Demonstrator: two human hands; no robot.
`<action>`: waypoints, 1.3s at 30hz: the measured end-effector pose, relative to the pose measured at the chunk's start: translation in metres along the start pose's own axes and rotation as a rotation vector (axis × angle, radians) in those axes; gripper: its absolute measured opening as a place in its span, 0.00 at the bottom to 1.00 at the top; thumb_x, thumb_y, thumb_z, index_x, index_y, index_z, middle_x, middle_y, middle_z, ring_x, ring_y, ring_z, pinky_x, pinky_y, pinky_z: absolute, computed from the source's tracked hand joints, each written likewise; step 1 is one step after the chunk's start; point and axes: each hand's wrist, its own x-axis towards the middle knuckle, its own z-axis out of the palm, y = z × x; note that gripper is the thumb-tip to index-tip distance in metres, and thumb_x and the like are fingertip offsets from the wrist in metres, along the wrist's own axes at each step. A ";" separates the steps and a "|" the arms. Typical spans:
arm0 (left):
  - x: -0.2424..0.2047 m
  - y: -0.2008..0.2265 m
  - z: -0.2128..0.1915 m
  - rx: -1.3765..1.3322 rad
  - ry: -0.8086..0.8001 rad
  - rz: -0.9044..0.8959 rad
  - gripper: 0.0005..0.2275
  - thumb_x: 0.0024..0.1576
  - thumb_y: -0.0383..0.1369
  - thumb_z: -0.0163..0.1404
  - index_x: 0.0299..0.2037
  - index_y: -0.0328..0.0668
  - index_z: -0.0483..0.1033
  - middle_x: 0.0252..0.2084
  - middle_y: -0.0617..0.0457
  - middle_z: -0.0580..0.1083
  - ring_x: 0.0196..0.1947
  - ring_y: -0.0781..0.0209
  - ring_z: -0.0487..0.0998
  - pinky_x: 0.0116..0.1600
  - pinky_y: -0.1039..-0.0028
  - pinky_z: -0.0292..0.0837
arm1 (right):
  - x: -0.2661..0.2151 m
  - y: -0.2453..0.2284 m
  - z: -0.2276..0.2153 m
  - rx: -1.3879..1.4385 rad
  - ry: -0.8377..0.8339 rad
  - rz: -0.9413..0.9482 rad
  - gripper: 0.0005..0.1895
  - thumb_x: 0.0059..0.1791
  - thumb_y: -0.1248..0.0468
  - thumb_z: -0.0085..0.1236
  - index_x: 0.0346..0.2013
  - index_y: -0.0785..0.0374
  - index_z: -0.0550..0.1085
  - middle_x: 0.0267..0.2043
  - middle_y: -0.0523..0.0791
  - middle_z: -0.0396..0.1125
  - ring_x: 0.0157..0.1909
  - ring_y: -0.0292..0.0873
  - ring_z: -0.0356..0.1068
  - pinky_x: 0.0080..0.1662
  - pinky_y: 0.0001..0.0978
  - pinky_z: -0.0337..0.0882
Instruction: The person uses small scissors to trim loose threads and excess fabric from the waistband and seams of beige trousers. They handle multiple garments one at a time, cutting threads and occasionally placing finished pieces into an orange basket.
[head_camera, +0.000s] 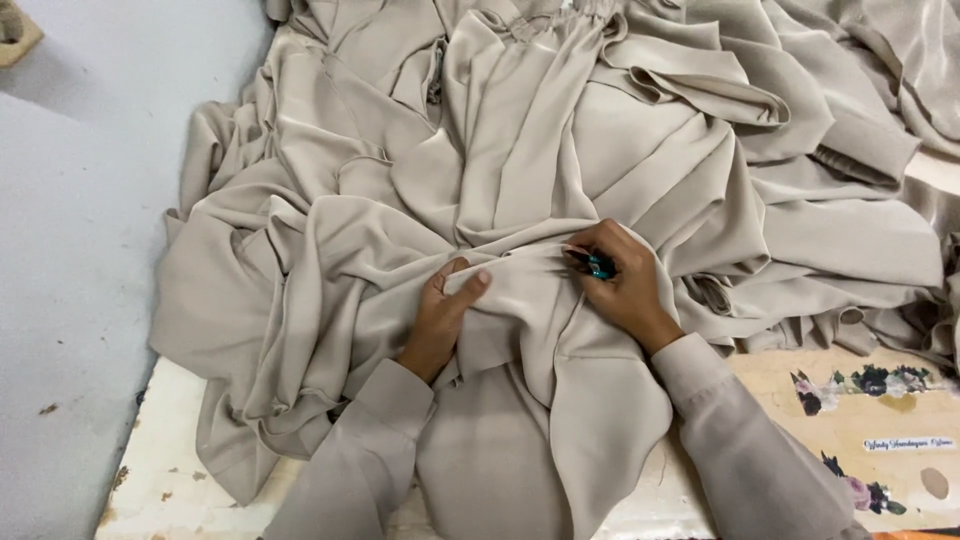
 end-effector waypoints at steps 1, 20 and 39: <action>0.002 -0.003 -0.003 -0.009 0.008 -0.013 0.12 0.50 0.30 0.48 0.18 0.45 0.58 0.13 0.61 0.60 0.14 0.75 0.60 0.22 0.86 0.54 | 0.000 0.001 0.001 0.047 -0.007 0.039 0.06 0.37 0.70 0.56 0.27 0.60 0.71 0.20 0.47 0.61 0.22 0.46 0.62 0.30 0.32 0.62; -0.005 0.009 0.002 0.293 -0.342 -0.061 0.08 0.49 0.31 0.51 0.36 0.38 0.73 0.22 0.61 0.67 0.22 0.78 0.62 0.27 0.90 0.58 | 0.013 -0.076 -0.007 0.411 -0.272 0.348 0.17 0.31 0.68 0.61 0.33 0.64 0.72 0.37 0.49 0.68 0.41 0.42 0.63 0.47 0.39 0.62; 0.009 0.047 -0.040 0.736 -0.152 -0.036 0.08 0.47 0.28 0.48 0.36 0.38 0.73 0.24 0.51 0.70 0.24 0.65 0.66 0.30 0.77 0.64 | 0.011 0.023 -0.078 -0.140 0.329 0.273 0.04 0.44 0.67 0.56 0.31 0.64 0.71 0.23 0.46 0.62 0.29 0.37 0.61 0.33 0.27 0.60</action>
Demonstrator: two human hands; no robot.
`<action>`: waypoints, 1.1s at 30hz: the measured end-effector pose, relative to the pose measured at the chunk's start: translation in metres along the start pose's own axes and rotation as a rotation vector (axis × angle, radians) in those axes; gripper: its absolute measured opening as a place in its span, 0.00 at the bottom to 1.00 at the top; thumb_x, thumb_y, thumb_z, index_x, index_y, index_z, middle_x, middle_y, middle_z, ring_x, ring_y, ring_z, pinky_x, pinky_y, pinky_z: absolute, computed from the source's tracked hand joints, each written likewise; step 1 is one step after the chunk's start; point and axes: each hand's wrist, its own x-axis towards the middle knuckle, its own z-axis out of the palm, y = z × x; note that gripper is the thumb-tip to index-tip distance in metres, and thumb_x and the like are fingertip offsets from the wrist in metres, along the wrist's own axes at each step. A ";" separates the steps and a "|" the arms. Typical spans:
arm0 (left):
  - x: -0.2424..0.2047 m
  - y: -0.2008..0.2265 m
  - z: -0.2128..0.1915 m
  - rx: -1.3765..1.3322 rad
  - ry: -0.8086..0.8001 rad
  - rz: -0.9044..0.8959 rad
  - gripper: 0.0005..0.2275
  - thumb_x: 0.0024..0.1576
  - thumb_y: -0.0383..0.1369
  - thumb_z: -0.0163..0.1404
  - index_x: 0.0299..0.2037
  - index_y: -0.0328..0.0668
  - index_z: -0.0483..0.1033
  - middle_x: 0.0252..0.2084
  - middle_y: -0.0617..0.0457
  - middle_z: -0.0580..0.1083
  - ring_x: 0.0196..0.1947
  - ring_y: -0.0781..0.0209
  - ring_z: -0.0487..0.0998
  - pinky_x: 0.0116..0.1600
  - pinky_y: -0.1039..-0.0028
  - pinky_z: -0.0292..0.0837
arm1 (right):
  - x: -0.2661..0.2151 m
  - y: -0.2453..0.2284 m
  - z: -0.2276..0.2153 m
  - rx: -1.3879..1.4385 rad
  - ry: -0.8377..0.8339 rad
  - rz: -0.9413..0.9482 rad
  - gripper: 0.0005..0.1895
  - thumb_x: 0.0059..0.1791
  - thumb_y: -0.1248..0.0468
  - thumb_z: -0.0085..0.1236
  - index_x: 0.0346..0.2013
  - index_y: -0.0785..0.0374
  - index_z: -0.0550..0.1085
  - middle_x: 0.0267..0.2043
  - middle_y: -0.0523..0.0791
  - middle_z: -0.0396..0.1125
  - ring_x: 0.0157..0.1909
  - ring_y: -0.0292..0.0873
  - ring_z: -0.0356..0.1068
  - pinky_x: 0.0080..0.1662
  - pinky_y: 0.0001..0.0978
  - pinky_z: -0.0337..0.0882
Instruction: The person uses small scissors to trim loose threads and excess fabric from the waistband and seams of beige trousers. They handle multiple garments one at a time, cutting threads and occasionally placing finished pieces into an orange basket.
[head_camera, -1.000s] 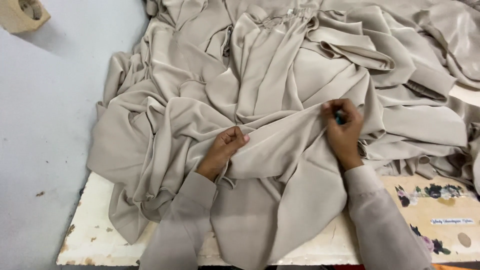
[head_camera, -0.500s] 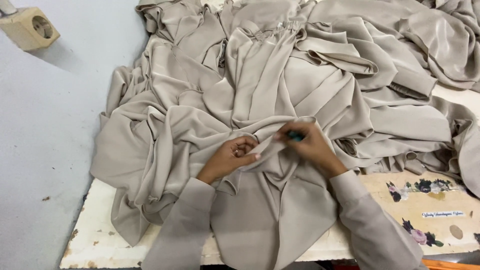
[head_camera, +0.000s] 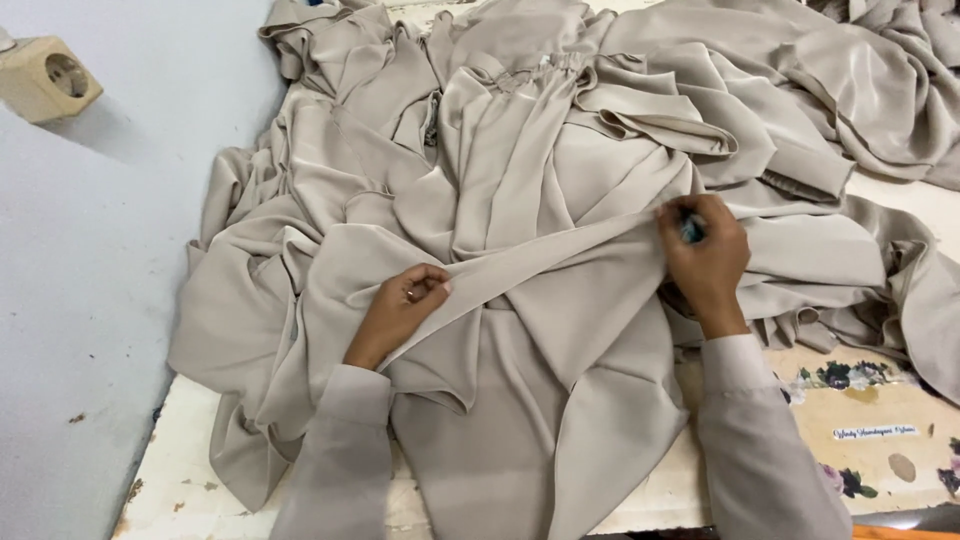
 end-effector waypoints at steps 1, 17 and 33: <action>0.001 -0.002 0.005 -0.002 0.001 0.052 0.08 0.47 0.28 0.48 0.37 0.39 0.73 0.25 0.51 0.70 0.26 0.65 0.67 0.31 0.79 0.64 | -0.003 -0.010 0.000 -0.177 -0.060 -0.073 0.10 0.39 0.66 0.57 0.34 0.58 0.70 0.29 0.44 0.62 0.33 0.44 0.62 0.37 0.35 0.61; -0.013 0.035 0.017 0.262 -0.171 0.156 0.09 0.47 0.28 0.49 0.37 0.34 0.73 0.32 0.39 0.73 0.31 0.49 0.74 0.33 0.68 0.68 | -0.007 -0.039 0.010 0.250 -0.215 0.037 0.04 0.42 0.73 0.55 0.28 0.62 0.71 0.21 0.43 0.63 0.25 0.35 0.62 0.34 0.25 0.63; -0.012 0.013 0.014 0.012 -0.245 0.016 0.07 0.44 0.35 0.49 0.29 0.45 0.68 0.26 0.61 0.64 0.28 0.72 0.63 0.35 0.85 0.57 | 0.007 0.018 -0.022 0.022 0.306 -0.005 0.14 0.52 0.71 0.55 0.26 0.63 0.61 0.25 0.41 0.54 0.30 0.34 0.51 0.34 0.23 0.55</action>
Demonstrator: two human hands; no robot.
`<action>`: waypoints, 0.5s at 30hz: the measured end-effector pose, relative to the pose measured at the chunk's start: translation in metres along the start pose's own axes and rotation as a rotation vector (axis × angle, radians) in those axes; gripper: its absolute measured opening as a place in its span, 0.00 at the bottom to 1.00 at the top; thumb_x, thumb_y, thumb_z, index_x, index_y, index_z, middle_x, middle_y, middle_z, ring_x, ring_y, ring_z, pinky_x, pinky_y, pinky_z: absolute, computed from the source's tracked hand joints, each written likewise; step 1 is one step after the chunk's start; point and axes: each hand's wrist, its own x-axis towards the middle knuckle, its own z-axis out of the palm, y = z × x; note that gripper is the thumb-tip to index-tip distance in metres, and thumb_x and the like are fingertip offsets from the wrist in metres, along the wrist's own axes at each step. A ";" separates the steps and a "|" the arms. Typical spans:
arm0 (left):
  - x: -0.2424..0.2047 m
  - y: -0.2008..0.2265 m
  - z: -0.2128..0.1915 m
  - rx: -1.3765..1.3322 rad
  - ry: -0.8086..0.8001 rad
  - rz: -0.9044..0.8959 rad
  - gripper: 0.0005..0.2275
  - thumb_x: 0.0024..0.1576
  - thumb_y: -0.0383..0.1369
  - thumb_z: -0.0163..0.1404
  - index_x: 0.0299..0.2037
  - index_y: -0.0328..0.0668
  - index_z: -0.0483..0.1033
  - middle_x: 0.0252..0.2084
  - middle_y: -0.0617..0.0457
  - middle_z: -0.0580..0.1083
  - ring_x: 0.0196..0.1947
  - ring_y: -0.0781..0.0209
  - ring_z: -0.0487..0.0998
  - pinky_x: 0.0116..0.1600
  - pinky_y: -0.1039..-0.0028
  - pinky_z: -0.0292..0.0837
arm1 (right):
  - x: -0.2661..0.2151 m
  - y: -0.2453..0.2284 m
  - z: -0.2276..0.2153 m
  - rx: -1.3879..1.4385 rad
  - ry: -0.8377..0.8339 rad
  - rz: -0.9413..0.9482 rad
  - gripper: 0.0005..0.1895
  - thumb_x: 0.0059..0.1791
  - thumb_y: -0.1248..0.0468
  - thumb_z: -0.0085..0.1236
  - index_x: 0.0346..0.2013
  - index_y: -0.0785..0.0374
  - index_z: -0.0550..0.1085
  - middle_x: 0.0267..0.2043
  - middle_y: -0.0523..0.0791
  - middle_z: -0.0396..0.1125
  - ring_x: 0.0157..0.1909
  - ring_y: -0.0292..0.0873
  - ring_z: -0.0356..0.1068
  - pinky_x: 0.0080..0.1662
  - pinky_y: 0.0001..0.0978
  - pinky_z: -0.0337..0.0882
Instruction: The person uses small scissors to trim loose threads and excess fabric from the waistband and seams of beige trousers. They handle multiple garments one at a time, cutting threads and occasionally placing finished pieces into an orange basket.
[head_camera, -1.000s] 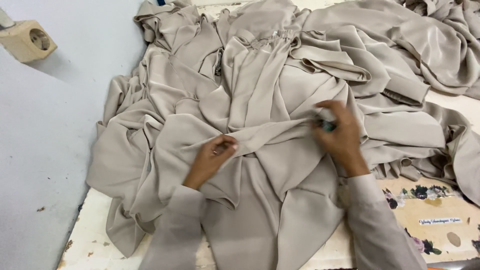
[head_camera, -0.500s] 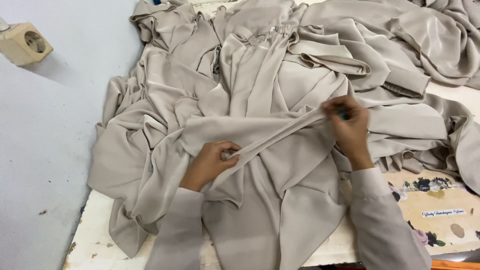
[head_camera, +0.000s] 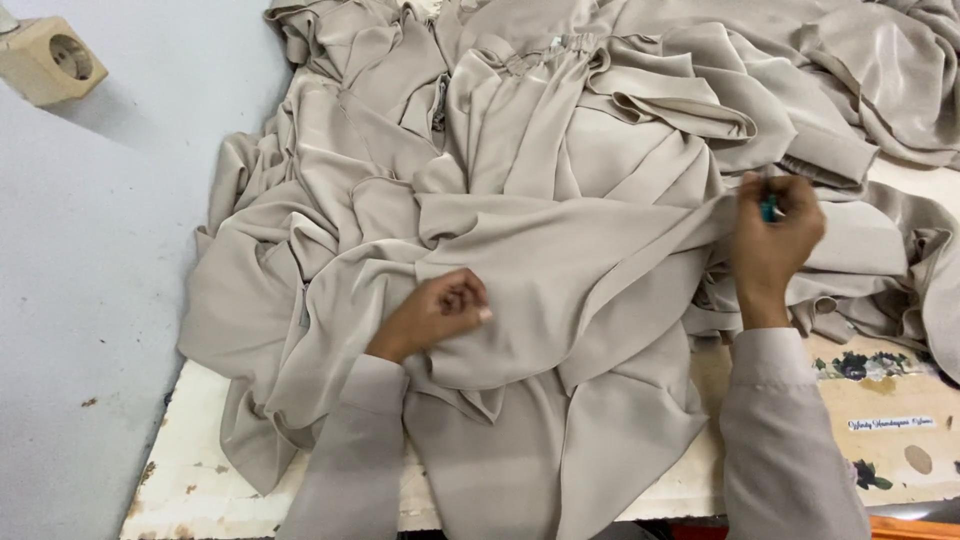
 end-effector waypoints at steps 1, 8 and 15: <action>0.000 0.003 0.006 0.076 -0.067 -0.002 0.09 0.41 0.35 0.52 0.28 0.47 0.68 0.25 0.62 0.66 0.24 0.73 0.62 0.31 0.85 0.56 | -0.002 -0.011 0.000 -0.248 -0.087 -0.014 0.08 0.48 0.67 0.55 0.30 0.60 0.65 0.29 0.42 0.61 0.32 0.39 0.59 0.33 0.32 0.58; -0.002 0.024 0.049 0.593 -0.328 0.079 0.05 0.47 0.36 0.47 0.28 0.45 0.70 0.24 0.57 0.72 0.22 0.62 0.72 0.29 0.76 0.66 | -0.029 -0.049 0.024 -0.162 -0.516 -0.259 0.26 0.28 0.74 0.57 0.40 0.61 0.68 0.35 0.50 0.64 0.41 0.57 0.64 0.47 0.45 0.61; 0.014 -0.014 0.029 0.109 -0.119 0.111 0.09 0.54 0.35 0.37 0.40 0.41 0.61 0.26 0.46 0.70 0.25 0.57 0.70 0.31 0.69 0.66 | -0.057 -0.101 0.038 0.228 -1.371 0.152 0.19 0.30 0.67 0.61 0.34 0.66 0.72 0.34 0.52 0.70 0.41 0.50 0.68 0.49 0.42 0.62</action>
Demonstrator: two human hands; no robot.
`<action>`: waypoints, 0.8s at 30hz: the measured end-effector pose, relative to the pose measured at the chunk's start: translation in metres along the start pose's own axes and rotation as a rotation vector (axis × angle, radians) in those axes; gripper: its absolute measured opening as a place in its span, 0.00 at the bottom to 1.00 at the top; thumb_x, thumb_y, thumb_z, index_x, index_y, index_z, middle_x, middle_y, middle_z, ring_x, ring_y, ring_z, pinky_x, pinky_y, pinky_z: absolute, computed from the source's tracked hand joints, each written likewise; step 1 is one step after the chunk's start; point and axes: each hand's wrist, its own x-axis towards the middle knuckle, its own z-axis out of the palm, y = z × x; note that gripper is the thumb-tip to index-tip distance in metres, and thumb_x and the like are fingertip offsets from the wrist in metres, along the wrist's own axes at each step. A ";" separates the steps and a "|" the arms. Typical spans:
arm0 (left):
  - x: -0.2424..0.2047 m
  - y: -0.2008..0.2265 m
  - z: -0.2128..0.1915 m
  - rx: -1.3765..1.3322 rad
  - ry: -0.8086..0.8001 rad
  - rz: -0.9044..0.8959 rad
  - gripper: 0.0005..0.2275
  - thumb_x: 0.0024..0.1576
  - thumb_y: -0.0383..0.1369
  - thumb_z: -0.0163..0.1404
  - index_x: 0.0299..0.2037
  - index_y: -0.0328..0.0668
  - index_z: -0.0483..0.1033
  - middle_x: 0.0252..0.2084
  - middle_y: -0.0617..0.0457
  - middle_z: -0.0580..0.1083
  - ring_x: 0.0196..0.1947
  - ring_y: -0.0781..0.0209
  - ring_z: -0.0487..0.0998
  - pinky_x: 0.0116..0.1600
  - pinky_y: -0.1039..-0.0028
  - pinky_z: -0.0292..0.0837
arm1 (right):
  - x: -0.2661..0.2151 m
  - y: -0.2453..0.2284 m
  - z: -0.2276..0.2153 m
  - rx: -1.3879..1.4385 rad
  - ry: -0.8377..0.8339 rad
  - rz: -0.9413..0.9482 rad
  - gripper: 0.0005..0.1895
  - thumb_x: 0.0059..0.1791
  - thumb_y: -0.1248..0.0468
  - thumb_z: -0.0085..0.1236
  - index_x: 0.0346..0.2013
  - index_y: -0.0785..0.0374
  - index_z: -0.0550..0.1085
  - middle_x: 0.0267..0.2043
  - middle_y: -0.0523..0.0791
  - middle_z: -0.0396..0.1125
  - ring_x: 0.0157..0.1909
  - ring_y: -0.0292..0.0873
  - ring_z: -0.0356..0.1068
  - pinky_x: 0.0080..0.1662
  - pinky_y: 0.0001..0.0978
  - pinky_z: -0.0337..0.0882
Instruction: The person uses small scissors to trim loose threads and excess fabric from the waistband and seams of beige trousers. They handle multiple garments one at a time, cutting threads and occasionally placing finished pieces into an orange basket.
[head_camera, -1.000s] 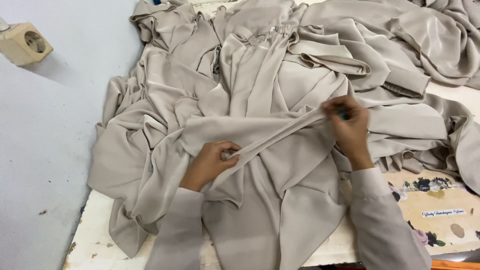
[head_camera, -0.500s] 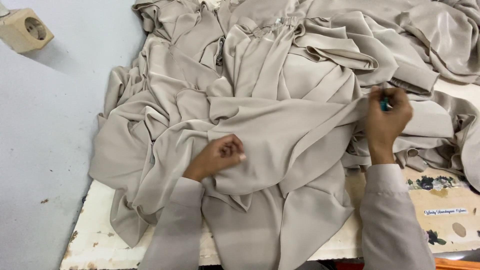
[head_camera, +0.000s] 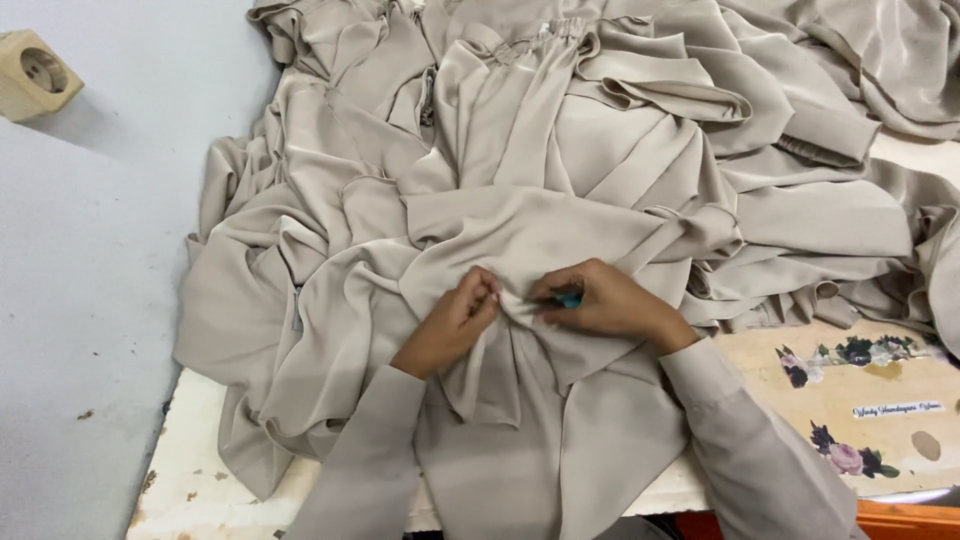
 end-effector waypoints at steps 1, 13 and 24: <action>0.001 -0.006 0.000 -0.028 0.059 0.001 0.08 0.54 0.35 0.38 0.40 0.42 0.60 0.23 0.51 0.67 0.23 0.62 0.66 0.29 0.74 0.62 | 0.001 0.007 0.000 0.015 0.051 0.006 0.13 0.32 0.71 0.57 0.31 0.65 0.73 0.29 0.50 0.70 0.37 0.46 0.68 0.45 0.38 0.63; -0.010 0.015 -0.018 0.626 0.058 -0.081 0.16 0.43 0.28 0.45 0.43 0.39 0.64 0.39 0.44 0.67 0.39 0.42 0.70 0.40 0.59 0.66 | 0.009 0.070 -0.032 0.208 0.992 -0.039 0.02 0.47 0.64 0.47 0.31 0.59 0.67 0.25 0.40 0.56 0.32 0.35 0.56 0.39 0.26 0.57; -0.027 -0.030 -0.042 -0.545 0.564 -0.391 0.13 0.47 0.41 0.43 0.38 0.50 0.72 0.40 0.59 0.68 0.43 0.61 0.64 0.55 0.69 0.54 | -0.004 0.111 -0.053 0.374 1.372 0.103 0.06 0.47 0.60 0.48 0.27 0.55 0.64 0.24 0.35 0.55 0.30 0.30 0.55 0.38 0.20 0.53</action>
